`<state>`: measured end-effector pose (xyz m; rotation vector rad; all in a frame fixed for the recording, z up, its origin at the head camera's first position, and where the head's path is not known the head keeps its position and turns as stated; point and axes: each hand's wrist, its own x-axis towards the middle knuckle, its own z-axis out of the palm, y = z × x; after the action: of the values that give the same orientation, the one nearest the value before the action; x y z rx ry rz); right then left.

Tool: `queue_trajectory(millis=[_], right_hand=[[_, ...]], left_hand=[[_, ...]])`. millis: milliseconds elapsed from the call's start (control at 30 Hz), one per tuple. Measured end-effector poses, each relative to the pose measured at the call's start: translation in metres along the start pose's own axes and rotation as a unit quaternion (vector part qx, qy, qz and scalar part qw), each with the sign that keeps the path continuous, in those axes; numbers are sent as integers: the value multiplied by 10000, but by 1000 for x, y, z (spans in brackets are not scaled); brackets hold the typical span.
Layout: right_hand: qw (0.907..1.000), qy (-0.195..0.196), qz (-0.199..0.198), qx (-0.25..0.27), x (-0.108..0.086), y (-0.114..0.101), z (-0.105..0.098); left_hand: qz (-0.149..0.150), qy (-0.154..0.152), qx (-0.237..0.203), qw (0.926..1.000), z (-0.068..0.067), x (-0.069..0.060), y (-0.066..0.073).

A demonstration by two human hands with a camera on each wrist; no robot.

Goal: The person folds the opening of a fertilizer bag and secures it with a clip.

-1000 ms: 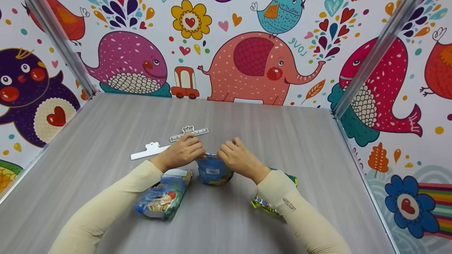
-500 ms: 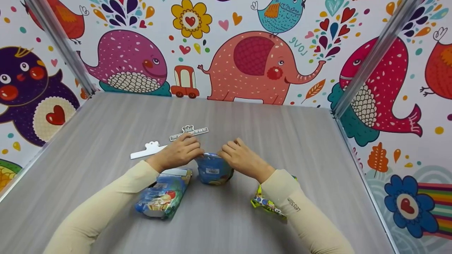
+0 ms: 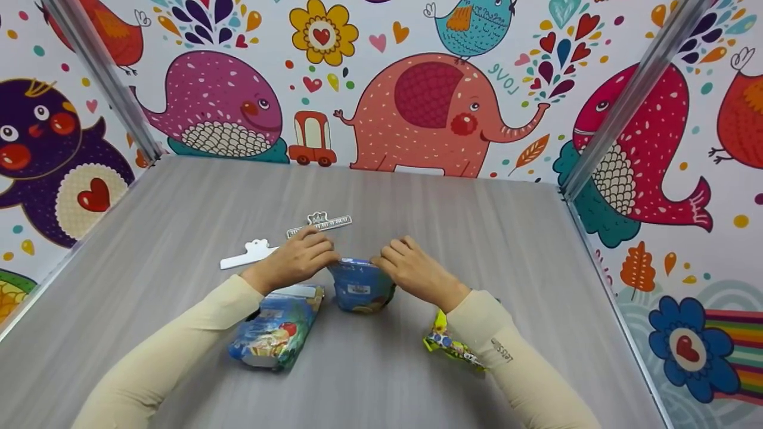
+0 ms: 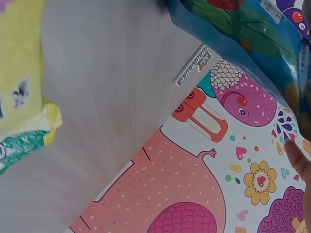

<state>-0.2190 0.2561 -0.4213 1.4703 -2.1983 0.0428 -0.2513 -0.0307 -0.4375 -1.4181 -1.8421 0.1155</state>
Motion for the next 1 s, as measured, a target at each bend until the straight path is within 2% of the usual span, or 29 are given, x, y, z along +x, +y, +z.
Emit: queue_trajectory(millis=[133, 433, 633, 833, 1000], right_hand=[[9996, 283, 62, -16, -2, -1, 4], [9957, 915, 119, -109, -5, -5, 12], [9896, 1411, 12, -263, -5, -6, 15], [9814, 1898, -6, -296, -5, -4, 18], [9760, 2154, -52, -303, -5, -2, 18]], left_hand=[[-91, 131, 123, 9998, 2, 0, 1], [-444, 460, -3, 9980, 5, 0, 5], [-568, 757, 71, 9955, 8, 0, 6], [-667, 846, 101, 9941, 9, -1, 7], [-706, 895, 78, 9935, 9, -2, 6]])
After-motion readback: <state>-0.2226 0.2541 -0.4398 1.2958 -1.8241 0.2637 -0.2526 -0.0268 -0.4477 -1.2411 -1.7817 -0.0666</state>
